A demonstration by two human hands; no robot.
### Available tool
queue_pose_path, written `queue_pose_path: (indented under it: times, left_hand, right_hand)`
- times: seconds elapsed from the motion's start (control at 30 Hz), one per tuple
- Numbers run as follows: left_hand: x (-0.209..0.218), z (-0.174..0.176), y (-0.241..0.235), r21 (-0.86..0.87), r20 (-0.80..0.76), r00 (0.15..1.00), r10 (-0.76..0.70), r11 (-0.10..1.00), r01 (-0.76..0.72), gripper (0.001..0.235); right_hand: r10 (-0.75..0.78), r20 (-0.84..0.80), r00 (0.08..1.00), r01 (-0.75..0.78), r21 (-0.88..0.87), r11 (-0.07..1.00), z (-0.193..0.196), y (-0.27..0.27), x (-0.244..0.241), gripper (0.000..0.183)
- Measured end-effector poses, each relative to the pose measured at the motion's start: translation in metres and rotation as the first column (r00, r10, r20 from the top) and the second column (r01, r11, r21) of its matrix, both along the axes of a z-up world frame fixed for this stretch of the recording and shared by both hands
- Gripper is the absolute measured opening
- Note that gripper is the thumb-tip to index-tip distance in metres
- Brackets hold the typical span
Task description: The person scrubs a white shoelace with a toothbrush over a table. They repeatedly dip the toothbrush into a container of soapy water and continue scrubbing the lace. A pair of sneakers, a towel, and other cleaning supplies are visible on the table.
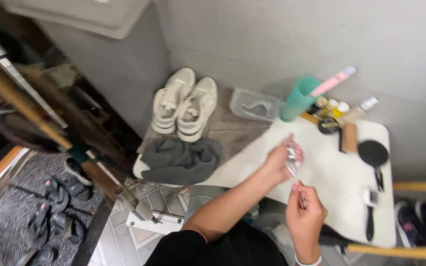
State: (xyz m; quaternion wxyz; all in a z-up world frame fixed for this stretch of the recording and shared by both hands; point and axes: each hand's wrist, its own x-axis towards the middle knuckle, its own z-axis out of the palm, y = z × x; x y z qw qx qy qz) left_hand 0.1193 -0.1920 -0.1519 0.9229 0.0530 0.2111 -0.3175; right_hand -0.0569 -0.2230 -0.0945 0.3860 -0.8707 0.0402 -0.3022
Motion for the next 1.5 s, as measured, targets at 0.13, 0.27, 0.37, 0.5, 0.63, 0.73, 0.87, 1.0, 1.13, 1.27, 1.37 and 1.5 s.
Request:
queue_pose_path:
  times: [0.13, 0.27, 0.37, 0.5, 0.63, 0.73, 0.87, 1.0, 1.13, 1.27, 1.37, 1.5]
  left_hand:
    - [0.019, -0.017, 0.007, -0.244, 0.109, 0.992, -0.06, 0.966, 0.086, 0.048]
    - [0.013, 0.001, 0.003, 0.08, 0.003, 1.0, -0.013, 0.997, 0.013, 0.051]
    - [0.007, 0.004, 0.004, 0.288, 0.12, 0.992, -0.033, 0.958, -0.003, 0.048]
    - [-0.005, 0.024, 0.016, 0.376, 0.181, 0.981, -0.065, 0.927, -0.008, 0.034]
    - [-0.008, 0.014, 0.022, 0.445, 0.208, 0.962, -0.177, 0.893, 0.068, 0.028]
    - [-0.021, 0.025, 0.032, 0.568, 0.29, 0.926, -0.241, 0.822, 0.036, 0.045]
    - [-0.032, 0.044, 0.041, 0.599, 0.301, 0.917, -0.263, 0.8, 0.032, 0.038]
    - [-0.031, 0.043, 0.044, 0.559, 0.259, 0.946, -0.194, 0.829, 0.017, 0.059]
    - [-0.029, 0.019, 0.041, 0.514, 0.196, 0.96, -0.198, 0.855, 0.071, 0.053]
    - [-0.03, -0.014, 0.035, 0.56, 0.249, 0.939, -0.237, 0.827, 0.06, 0.018]
    - [-0.038, -0.012, 0.038, 0.569, 0.337, 0.905, -0.261, 0.822, 0.025, 0.05]
    - [-0.046, -0.026, 0.043, 0.53, 0.443, 0.854, -0.272, 0.848, -0.005, 0.058]
  right_hand:
    - [-0.057, -0.014, 0.998, 0.058, 0.073, 0.996, 0.018, -0.001, -0.001, 0.01]
    - [-0.014, -0.004, 1.0, 0.014, -0.012, 1.0, 0.019, -0.008, 0.002, 0.006]
    - [0.001, -0.072, 0.997, 0.0, 0.016, 1.0, 0.007, -0.014, 0.003, 0.01]
    - [0.001, -0.143, 0.99, 0.023, 0.165, 0.986, 0.007, -0.036, 0.013, 0.006]
    - [-0.013, -0.093, 0.996, 0.024, 0.128, 0.991, 0.034, -0.058, 0.031, 0.012]
    - [0.006, -0.043, 0.999, -0.003, 0.072, 0.997, 0.057, -0.063, 0.05, 0.012]
    - [0.085, -0.045, 0.995, -0.085, -0.002, 0.996, 0.074, -0.057, 0.073, 0.017]
    - [0.163, -0.151, 0.975, -0.182, -0.126, 0.975, 0.068, -0.049, 0.11, 0.018]
    - [0.172, -0.227, 0.959, -0.233, -0.279, 0.932, 0.055, -0.039, 0.168, 0.013]
    - [0.161, -0.385, 0.909, -0.334, -0.44, 0.834, 0.043, -0.022, 0.207, 0.015]
    - [0.205, -0.44, 0.874, -0.399, -0.413, 0.819, 0.026, -0.016, 0.23, 0.02]
    - [0.234, -0.492, 0.838, -0.431, -0.336, 0.837, 0.023, -0.012, 0.236, 0.024]
